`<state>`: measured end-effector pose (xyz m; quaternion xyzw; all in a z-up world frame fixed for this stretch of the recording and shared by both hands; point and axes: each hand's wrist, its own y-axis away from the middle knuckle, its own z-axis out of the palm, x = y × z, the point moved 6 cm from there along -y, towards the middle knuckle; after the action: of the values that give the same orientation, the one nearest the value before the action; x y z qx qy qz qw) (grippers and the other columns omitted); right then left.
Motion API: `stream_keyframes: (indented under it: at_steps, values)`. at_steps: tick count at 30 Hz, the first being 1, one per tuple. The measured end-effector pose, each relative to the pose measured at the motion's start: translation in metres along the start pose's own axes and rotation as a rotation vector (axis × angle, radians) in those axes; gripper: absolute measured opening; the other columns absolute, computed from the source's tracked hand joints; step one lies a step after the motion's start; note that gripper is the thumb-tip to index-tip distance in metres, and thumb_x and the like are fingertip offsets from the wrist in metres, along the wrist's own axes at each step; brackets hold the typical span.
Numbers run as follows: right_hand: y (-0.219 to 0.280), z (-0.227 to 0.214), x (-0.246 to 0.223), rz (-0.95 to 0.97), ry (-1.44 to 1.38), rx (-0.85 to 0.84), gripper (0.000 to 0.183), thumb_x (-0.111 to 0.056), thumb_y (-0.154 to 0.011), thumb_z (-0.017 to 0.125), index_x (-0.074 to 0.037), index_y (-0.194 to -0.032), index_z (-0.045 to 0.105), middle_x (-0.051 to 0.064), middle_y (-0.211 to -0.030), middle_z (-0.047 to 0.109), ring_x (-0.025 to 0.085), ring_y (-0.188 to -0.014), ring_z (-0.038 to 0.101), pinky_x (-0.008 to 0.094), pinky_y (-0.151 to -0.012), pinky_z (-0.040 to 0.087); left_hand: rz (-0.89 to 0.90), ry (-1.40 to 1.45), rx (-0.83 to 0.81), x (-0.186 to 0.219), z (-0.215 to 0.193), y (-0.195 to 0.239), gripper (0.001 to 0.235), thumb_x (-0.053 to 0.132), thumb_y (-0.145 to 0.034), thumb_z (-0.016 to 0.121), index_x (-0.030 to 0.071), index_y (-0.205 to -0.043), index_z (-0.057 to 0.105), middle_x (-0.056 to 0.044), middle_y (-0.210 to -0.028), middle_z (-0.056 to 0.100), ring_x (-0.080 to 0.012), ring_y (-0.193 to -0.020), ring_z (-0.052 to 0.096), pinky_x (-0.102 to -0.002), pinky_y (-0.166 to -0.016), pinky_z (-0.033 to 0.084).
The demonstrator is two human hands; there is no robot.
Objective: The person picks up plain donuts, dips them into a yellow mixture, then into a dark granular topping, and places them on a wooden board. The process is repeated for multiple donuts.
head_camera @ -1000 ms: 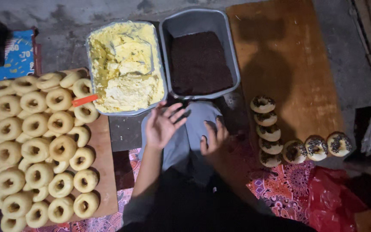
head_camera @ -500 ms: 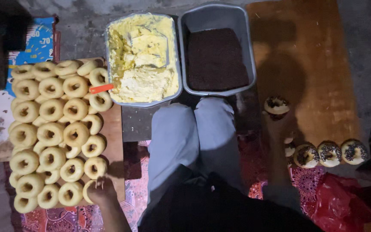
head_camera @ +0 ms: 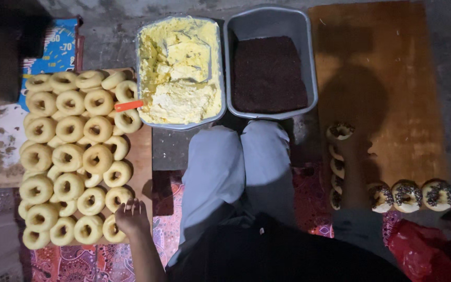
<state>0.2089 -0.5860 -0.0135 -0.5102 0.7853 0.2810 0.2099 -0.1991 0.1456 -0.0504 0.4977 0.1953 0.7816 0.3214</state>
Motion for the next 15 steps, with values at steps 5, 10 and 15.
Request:
stream_keyframes:
  at_steps: [5,10,15]
  values:
    - [0.001,-0.004,-0.004,-0.019,0.016,-0.008,0.093,-0.024,-0.088,0.086,-0.002,-0.158,0.029,0.02,-0.146,0.052,0.035,-0.125,0.054,0.048,-0.102,0.048,-0.009,0.049,0.055,0.005,-0.015,0.005,0.021,0.031,-0.099,0.05,0.012,-0.108,0.051,-0.006,-0.108,0.061,-0.0236,-0.098,0.059,-0.042,-0.092,0.053]
    - [0.014,-0.022,-0.004,-0.005,0.013,0.005,0.094,-0.024,-0.088,0.085,-0.005,-0.16,0.027,0.018,-0.146,0.054,0.034,-0.123,0.056,0.047,-0.101,0.049,0.014,0.053,0.155,0.012,-0.026,0.017,0.019,0.03,-0.098,0.052,0.012,-0.104,0.054,-0.006,-0.101,0.062,-0.024,-0.093,0.06,-0.041,-0.088,0.054]
    - [0.032,-0.007,-0.025,-0.017,-0.143,0.083,0.096,-0.024,-0.088,0.085,-0.007,-0.161,0.026,0.016,-0.147,0.055,0.033,-0.122,0.058,0.046,-0.101,0.05,0.096,0.069,0.33,0.014,-0.064,0.04,0.019,0.03,-0.098,0.051,0.012,-0.101,0.056,-0.006,-0.089,0.062,-0.0235,-0.079,0.061,-0.04,-0.075,0.054]
